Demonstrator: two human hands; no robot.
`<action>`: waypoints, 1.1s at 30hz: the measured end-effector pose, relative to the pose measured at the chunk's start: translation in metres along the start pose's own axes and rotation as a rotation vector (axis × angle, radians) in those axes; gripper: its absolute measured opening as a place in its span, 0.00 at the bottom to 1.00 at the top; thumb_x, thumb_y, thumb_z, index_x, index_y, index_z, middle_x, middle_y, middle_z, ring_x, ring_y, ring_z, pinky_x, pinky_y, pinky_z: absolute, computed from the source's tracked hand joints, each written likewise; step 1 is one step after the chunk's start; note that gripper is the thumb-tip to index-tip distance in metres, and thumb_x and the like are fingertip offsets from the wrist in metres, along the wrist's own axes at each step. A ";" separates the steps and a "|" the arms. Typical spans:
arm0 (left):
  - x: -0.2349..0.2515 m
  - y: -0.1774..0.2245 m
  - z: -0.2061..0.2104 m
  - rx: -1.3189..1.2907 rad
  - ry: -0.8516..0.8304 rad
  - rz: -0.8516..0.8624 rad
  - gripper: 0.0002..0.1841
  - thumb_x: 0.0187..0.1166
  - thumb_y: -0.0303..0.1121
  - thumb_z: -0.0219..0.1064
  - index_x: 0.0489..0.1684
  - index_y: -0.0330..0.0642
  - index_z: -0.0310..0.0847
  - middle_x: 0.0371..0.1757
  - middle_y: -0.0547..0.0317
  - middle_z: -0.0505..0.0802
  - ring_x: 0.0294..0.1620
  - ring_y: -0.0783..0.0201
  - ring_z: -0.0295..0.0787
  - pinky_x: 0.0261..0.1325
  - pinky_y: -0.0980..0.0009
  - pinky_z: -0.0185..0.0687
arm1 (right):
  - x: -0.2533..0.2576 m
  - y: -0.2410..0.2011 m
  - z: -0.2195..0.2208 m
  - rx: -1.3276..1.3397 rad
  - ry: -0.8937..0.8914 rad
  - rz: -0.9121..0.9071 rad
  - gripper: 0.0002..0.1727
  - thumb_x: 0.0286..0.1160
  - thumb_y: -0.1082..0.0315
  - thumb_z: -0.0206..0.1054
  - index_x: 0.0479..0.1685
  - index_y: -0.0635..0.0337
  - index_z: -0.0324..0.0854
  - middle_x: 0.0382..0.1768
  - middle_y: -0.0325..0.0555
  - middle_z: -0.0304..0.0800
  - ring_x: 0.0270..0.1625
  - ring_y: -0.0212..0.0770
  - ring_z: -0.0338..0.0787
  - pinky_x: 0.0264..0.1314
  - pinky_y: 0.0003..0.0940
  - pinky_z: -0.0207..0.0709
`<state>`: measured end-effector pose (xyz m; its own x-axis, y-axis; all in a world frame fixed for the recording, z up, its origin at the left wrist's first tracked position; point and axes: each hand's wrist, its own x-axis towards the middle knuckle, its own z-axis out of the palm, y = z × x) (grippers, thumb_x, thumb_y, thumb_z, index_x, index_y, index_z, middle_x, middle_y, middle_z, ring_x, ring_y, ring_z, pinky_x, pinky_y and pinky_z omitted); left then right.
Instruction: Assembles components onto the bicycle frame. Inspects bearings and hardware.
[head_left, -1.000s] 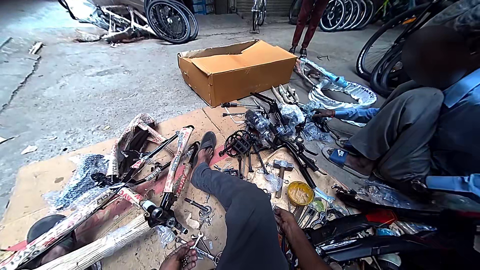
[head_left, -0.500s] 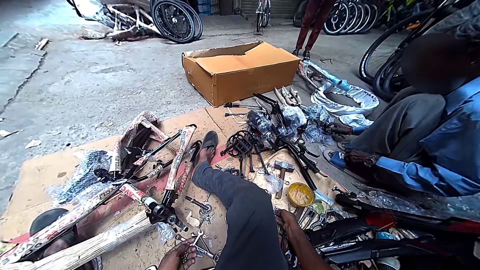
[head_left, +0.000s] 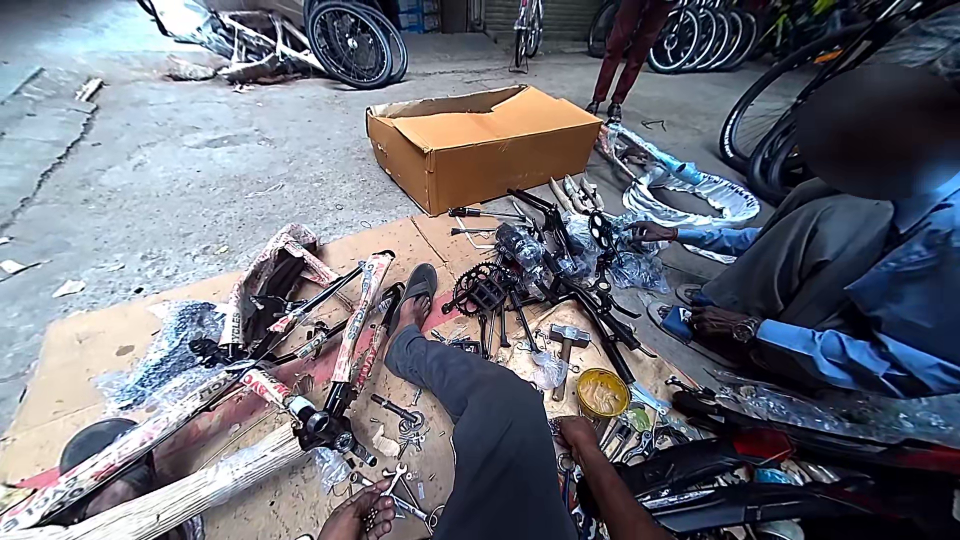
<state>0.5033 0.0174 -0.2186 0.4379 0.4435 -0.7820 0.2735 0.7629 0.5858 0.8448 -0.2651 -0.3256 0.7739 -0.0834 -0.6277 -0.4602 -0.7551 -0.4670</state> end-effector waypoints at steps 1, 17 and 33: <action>0.000 0.000 0.000 -0.001 -0.003 0.000 0.14 0.91 0.28 0.49 0.57 0.32 0.81 0.29 0.51 0.91 0.23 0.63 0.89 0.30 0.70 0.87 | -0.001 -0.003 -0.001 -0.033 -0.008 -0.017 0.14 0.78 0.61 0.65 0.49 0.60 0.90 0.48 0.54 0.92 0.45 0.47 0.92 0.52 0.49 0.84; 0.001 -0.001 0.000 -0.010 0.008 -0.002 0.14 0.91 0.28 0.50 0.56 0.32 0.82 0.30 0.51 0.91 0.24 0.62 0.89 0.30 0.69 0.87 | 0.007 0.011 0.006 0.231 0.045 -0.013 0.09 0.72 0.68 0.73 0.46 0.59 0.92 0.42 0.52 0.93 0.40 0.46 0.91 0.48 0.48 0.84; 0.001 0.002 0.000 -0.026 -0.014 0.008 0.14 0.91 0.29 0.50 0.58 0.32 0.81 0.30 0.51 0.91 0.24 0.63 0.89 0.30 0.69 0.88 | -0.003 0.009 -0.002 0.857 -0.012 0.106 0.13 0.82 0.80 0.58 0.61 0.71 0.80 0.37 0.52 0.86 0.31 0.38 0.86 0.36 0.32 0.84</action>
<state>0.5037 0.0192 -0.2183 0.4520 0.4432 -0.7741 0.2473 0.7715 0.5862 0.8397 -0.2729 -0.3266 0.7059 -0.1151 -0.6989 -0.7029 0.0082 -0.7113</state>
